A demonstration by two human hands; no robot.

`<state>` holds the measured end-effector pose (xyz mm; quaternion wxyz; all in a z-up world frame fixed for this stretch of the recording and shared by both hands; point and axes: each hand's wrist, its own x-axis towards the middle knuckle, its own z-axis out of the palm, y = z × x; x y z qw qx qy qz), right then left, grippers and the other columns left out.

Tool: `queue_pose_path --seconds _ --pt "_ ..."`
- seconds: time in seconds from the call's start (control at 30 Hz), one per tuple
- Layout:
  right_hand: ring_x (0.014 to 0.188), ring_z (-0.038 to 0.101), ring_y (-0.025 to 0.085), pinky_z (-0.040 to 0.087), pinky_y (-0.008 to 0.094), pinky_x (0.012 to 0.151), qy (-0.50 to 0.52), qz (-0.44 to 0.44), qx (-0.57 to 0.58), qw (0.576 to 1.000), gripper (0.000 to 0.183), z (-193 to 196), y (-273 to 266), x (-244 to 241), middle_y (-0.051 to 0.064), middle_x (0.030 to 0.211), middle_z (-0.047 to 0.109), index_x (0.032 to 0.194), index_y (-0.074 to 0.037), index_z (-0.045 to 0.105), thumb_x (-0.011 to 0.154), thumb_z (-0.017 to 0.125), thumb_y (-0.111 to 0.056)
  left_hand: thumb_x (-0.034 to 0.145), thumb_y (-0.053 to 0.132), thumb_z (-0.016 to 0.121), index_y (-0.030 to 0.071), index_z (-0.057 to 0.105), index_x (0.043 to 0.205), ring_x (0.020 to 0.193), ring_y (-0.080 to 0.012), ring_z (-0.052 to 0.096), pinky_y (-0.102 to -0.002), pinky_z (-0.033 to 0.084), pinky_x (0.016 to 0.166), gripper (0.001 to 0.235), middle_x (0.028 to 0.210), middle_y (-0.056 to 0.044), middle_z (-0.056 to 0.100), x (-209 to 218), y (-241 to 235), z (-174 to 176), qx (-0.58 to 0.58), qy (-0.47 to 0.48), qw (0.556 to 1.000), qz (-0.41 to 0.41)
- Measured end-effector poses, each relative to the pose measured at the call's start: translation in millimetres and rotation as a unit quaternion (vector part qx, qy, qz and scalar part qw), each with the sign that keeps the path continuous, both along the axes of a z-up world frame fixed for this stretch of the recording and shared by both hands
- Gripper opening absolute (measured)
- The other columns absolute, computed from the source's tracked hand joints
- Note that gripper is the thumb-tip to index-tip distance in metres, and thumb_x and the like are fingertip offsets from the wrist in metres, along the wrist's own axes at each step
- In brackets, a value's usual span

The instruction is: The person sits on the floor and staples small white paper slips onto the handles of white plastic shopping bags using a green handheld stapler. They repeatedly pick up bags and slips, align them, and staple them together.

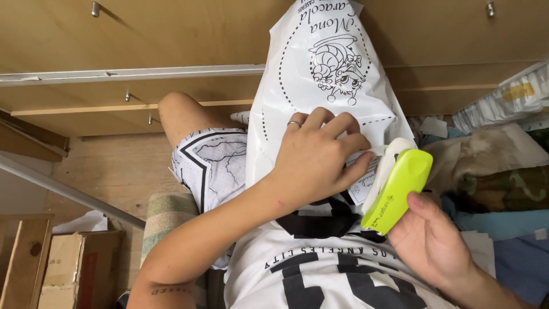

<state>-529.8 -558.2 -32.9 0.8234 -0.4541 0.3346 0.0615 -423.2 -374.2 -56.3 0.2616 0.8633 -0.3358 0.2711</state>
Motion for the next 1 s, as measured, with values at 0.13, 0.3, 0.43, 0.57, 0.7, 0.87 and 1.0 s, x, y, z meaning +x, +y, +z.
queue_pose_path --seconds 0.13,0.3,0.43,0.57,0.7,0.87,1.0 --pt "0.144 0.048 0.032 0.036 0.051 0.126 0.009 -0.001 -0.005 1.0 0.07 16 13 8 0.017 0.161 0.053 0.169 -0.006 0.044 0.101 0.031 -0.02 0.103 0.045 0.07 0.028 0.086 0.104 0.107 -0.0338 0.063 -0.058 0.052 0.082 0.024 0.116 0.005 0.068 -6 14 2 -0.011 -0.008 1.0 -0.002" --pt "0.143 0.048 0.03 0.035 0.048 0.124 0.004 0.005 0.009 1.0 0.072 10 13 6 0.015 0.162 0.054 0.17 -0.005 0.045 0.101 0.032 -0.022 0.106 0.038 0.071 0.021 0.073 0.13 0.104 -0.0333 0.06 -0.05 0.043 0.084 0.029 0.12 -0.006 0.067 -38 44 4 -0.041 -0.049 0.997 -0.037" --pt "0.145 0.047 0.031 0.035 0.05 0.125 0.026 0.01 0.001 1.0 0.071 14 15 8 0.017 0.163 0.053 0.171 -0.008 0.043 0.103 0.029 -0.023 0.108 0.03 0.068 0.016 0.07 0.104 0.077 -0.028 0.057 -0.042 0.046 0.071 0.015 0.094 -0.002 0.062 -68 67 -6 -0.051 0.052 0.992 -0.106" --pt "0.147 0.048 0.028 0.037 0.047 0.126 0.005 0.012 0.0 1.0 0.071 10 14 9 0.013 0.164 0.053 0.172 -0.011 0.043 0.103 0.031 -0.022 0.099 0.063 0.057 0.016 0.062 0.13 0.087 -0.0406 0.078 -0.056 0.058 0.072 0.056 0.097 -0.005 0.082 -58 65 -17 0.038 0.363 0.931 -0.019" --pt "0.148 0.049 0.031 0.036 0.048 0.125 0.001 0.023 0.004 1.0 0.074 12 18 11 0.015 0.164 0.053 0.173 -0.009 0.042 0.101 0.031 -0.024 0.099 0.062 0.057 0.023 0.061 0.15 0.076 -0.0199 0.073 -0.038 0.054 0.075 0.064 0.08 0.001 0.074 -39 61 -18 -0.045 0.532 0.842 -0.08" --pt "0.149 0.048 0.03 0.035 0.048 0.128 0.023 0.014 0.009 1.0 0.071 16 19 11 0.015 0.164 0.053 0.171 -0.009 0.043 0.103 0.028 -0.022 0.107 0.029 0.075 0.019 0.058 0.085 0.073 -0.0053 0.044 -0.024 0.037 0.071 0.03 0.078 0.01 0.045 -35 60 -41 -0.338 0.599 0.707 -0.165" --pt "0.144 0.051 0.03 0.039 0.052 0.121 0.009 0.029 0.022 0.999 0.068 -5 4 6 0.015 0.161 0.055 0.171 -0.01 0.045 0.105 0.032 -0.024 0.088 0.011 0.061 0.009 0.08 0.099 0.092 -0.0143 0.06 -0.029 0.043 0.085 0.023 0.107 -0.002 0.074 -32 62 -71 -0.453 0.625 0.609 -0.181"
